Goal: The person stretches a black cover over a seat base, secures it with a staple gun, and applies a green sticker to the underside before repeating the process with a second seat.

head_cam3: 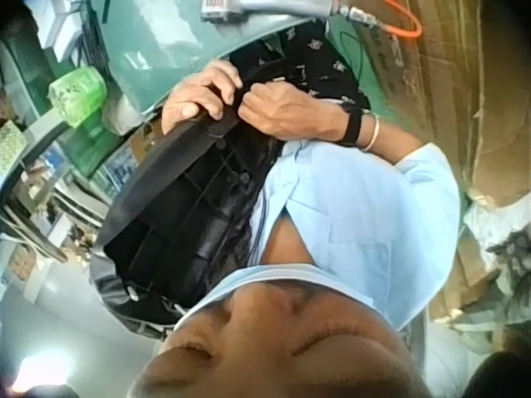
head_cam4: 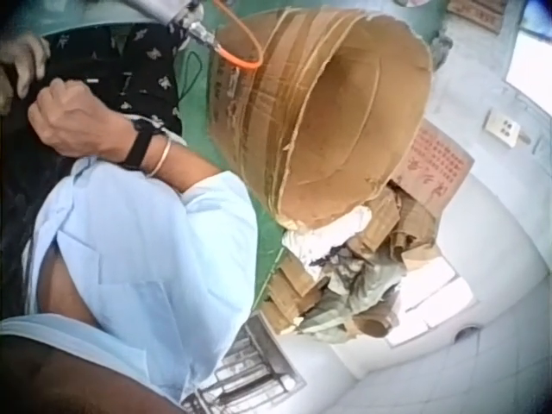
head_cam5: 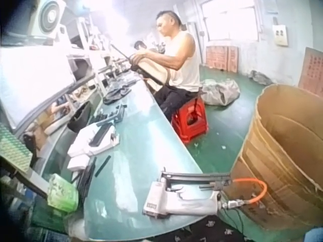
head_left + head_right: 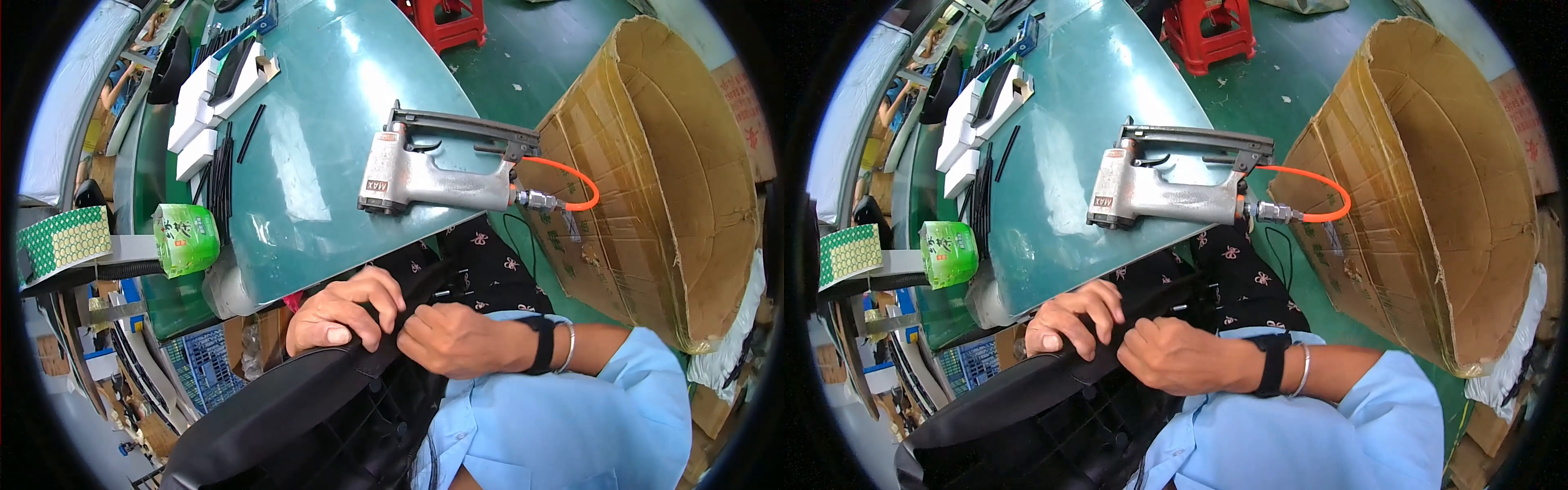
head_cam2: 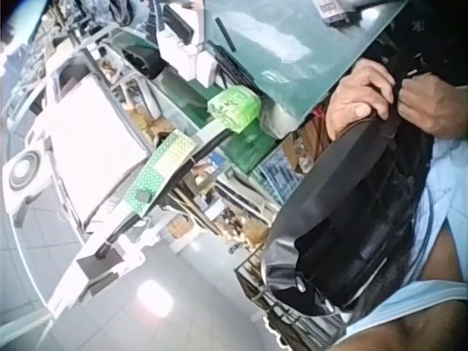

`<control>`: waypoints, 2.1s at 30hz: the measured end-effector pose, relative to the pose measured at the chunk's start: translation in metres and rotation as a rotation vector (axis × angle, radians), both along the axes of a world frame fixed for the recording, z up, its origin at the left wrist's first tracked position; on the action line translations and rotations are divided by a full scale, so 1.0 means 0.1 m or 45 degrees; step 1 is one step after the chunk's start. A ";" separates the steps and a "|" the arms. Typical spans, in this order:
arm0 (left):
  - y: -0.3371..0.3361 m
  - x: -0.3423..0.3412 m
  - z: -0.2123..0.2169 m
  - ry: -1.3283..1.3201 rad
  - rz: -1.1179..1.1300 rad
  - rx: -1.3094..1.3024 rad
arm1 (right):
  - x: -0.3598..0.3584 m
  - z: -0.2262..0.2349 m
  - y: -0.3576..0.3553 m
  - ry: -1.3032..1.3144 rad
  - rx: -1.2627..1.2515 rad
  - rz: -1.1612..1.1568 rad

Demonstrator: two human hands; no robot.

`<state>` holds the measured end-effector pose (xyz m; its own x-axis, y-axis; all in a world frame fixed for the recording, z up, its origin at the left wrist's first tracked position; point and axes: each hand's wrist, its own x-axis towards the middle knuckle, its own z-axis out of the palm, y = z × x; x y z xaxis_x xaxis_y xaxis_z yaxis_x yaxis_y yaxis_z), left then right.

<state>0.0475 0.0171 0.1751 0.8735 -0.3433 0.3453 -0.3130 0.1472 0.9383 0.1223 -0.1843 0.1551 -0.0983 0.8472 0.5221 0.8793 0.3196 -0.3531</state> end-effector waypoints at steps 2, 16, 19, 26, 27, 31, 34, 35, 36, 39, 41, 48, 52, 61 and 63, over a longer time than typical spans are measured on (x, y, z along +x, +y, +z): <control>0.00 0.03 -0.02 0.082 -0.154 -0.062 | -0.14 -0.03 0.02 0.069 -0.037 -0.107; -0.96 0.00 -0.02 -0.661 0.943 -0.796 | -0.16 0.96 0.35 0.298 0.431 -0.109; -0.93 -0.06 -0.06 -0.612 0.972 -0.700 | -0.13 0.97 0.30 -0.273 0.270 -0.137; -0.83 -0.25 -0.08 -0.488 1.013 -0.491 | 0.40 1.18 0.25 -0.269 0.340 0.492; -0.81 -0.26 -0.07 -0.475 1.028 -0.461 | 0.38 1.20 0.20 -0.259 0.314 0.507; -0.32 -0.12 -0.19 -0.384 0.198 -0.364 | 0.07 0.98 0.20 -0.198 0.229 0.394; -0.24 -0.15 -0.02 -0.061 0.239 -0.345 | -0.09 0.87 0.25 -0.103 0.288 0.259; -0.24 -0.18 0.08 0.135 0.345 -0.279 | -0.13 0.87 0.25 -0.068 0.289 0.241; -0.20 -0.22 0.08 0.054 0.270 -0.421 | -0.15 0.87 0.25 -0.074 0.299 0.251; 0.00 -0.18 0.23 -0.025 -0.082 -0.336 | -0.19 0.86 0.20 -0.077 0.287 0.211; -0.02 -0.11 0.22 -0.060 -0.141 -0.361 | -0.19 0.90 0.16 -0.058 0.264 0.086; -0.16 -0.10 0.30 -0.099 -0.026 -0.393 | -0.18 1.09 0.43 0.082 0.546 -0.047; -0.36 -0.16 0.51 0.027 0.205 -0.227 | -0.07 1.39 0.43 -0.127 0.515 -0.071; -0.26 -0.18 0.34 -0.039 0.052 -0.327 | 0.18 1.47 0.33 -0.218 0.393 0.568; -0.21 -0.10 0.30 -0.089 -0.036 -0.326 | 0.06 1.41 0.30 -0.262 0.391 0.441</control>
